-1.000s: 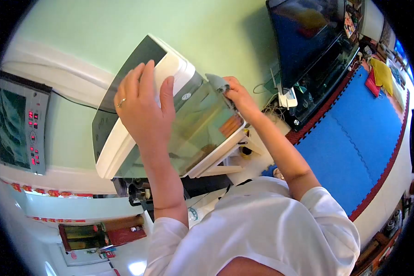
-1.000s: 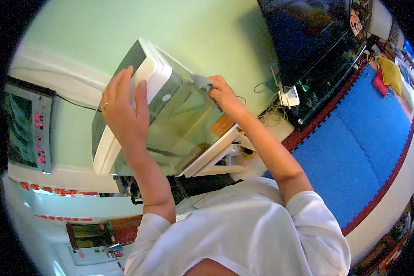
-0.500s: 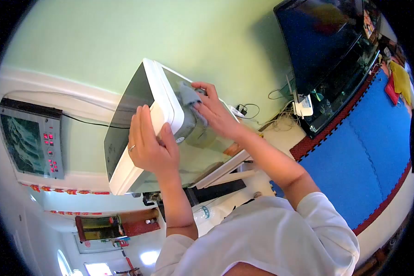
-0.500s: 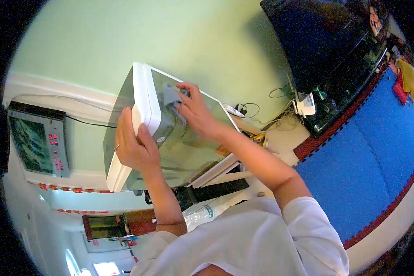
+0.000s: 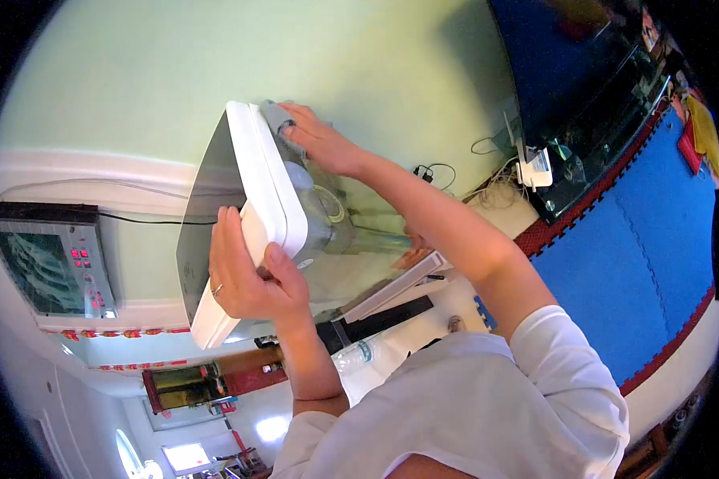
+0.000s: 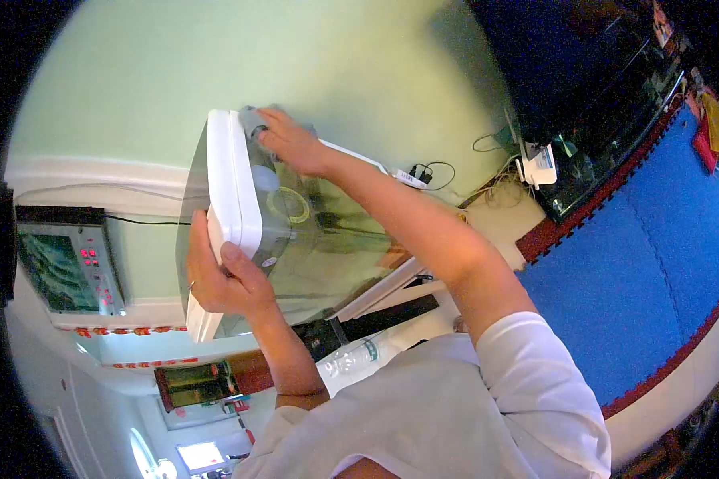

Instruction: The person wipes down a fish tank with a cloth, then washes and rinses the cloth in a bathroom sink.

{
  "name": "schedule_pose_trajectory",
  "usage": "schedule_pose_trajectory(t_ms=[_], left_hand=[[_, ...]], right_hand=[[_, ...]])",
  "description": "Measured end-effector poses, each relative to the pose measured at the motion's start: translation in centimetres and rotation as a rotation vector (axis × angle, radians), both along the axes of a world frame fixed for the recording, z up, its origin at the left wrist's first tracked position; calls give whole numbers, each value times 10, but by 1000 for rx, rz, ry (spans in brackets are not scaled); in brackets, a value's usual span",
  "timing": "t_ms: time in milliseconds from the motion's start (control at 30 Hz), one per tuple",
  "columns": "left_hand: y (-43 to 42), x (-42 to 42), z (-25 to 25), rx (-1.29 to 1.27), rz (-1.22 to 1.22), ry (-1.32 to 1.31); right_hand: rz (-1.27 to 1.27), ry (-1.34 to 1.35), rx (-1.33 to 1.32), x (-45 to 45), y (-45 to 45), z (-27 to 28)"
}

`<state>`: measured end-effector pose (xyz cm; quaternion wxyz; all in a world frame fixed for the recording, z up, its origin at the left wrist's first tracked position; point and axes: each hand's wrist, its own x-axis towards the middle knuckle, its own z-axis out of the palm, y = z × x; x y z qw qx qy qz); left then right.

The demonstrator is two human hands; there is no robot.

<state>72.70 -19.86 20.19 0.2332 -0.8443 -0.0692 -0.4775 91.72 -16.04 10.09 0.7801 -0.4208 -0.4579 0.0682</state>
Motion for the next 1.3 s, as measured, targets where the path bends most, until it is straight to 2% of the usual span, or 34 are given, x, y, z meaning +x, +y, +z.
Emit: schedule_pose_trajectory(t_ms=[133,200,233,300,433,500,533,600,633,900,967,1100,1167,1200,1267,1300], left_hand=[[-1,1,2,8,-4,3],[0,0,2,20,2,6],[1,0,2,32,4,8],[0,0,2,29,5,4],[0,1,0,18,10,-1],[0,-1,0,11,18,4],[0,-1,0,10,13,2],[-1,-2,0,5,29,7],[-1,-1,-1,8,36,3],[2,0,0,40,-2,-5],[2,1,-1,45,-17,-6],[2,1,-2,65,3,-16],[3,1,-2,81,11,-16],[2,2,-1,83,7,-19],[2,2,-1,80,1,-24],[3,1,-1,92,-3,-18]], right_hand=[[81,61,-89,8,2,-21],[-100,155,-89,7,16,-42],[-101,154,-88,14,26,-53],[10,175,-334,30,42,-67],[102,202,-233,25,12,6],[-29,149,-111,27,28,21],[-19,154,-118,34,39,12],[-190,-228,19,42,49,-3],[22,-15,-169,42,43,-9],[40,113,-492,44,37,-146],[21,170,-629,40,28,-164],[-8,186,-690,34,17,-179],[-1,313,-737,31,16,-186],[-2,315,-741,32,14,-193],[-57,102,-813,36,8,-206],[-60,102,-819,34,5,-208]])
